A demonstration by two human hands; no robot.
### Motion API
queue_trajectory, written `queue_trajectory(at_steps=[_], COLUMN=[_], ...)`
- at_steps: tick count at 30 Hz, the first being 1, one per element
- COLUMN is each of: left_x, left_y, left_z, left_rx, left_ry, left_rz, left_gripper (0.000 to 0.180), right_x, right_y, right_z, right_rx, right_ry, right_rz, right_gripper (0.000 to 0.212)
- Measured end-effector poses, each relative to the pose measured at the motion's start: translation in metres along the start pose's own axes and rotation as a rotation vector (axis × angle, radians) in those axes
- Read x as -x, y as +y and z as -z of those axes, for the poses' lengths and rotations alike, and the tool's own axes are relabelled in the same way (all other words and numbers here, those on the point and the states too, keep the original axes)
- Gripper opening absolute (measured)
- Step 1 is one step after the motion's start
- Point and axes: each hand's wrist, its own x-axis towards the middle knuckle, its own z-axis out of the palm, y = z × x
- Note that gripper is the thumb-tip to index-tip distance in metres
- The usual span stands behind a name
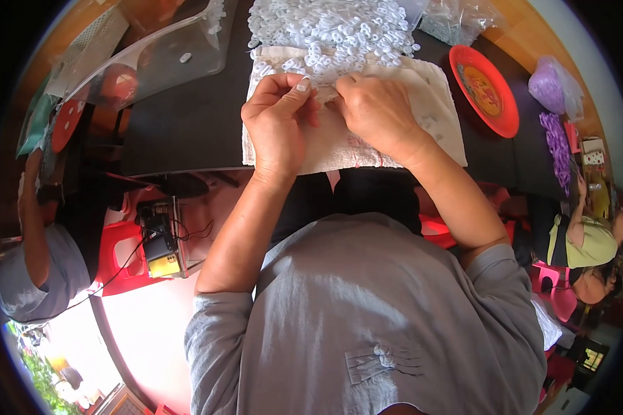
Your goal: The recorder is manually assembling or inspecting small white plastic rings at a shared workbench.
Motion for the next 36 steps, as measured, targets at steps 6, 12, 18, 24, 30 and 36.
queue_trajectory(at_steps=[6, 12, 18, 24, 30, 36], left_x=[0.000, 0.002, 0.001, 0.002, 0.002, 0.002], left_y=[-0.001, 0.001, 0.000, 0.003, 0.001, 0.001], left_z=[0.002, -0.001, 0.001, -0.001, 0.000, -0.001], left_rx=[0.022, 0.007, -0.021, -0.011, -0.017, -0.053], left_ry=[-0.007, 0.007, -0.007, -0.006, -0.025, -0.021], left_rz=[-0.019, -0.010, -0.018, 0.000, -0.004, -0.008], left_gripper=[0.004, 0.004, 0.005, 0.005, 0.005, 0.004], right_x=[-0.006, -0.012, -0.007, 0.001, 0.009, 0.007], right_y=[0.001, 0.022, 0.032, 0.027, 0.028, 0.025], right_z=[-0.004, 0.015, 0.005, 0.000, -0.004, 0.000], right_rx=[-0.253, -0.431, -0.171, -0.193, -0.100, -0.158], right_ry=[0.140, 0.086, -0.016, 0.174, 0.197, 0.235], right_rz=[0.204, 0.209, 0.287, 0.177, 0.199, 0.256], right_gripper=[0.010, 0.012, 0.011, 0.015, 0.016, 0.017])
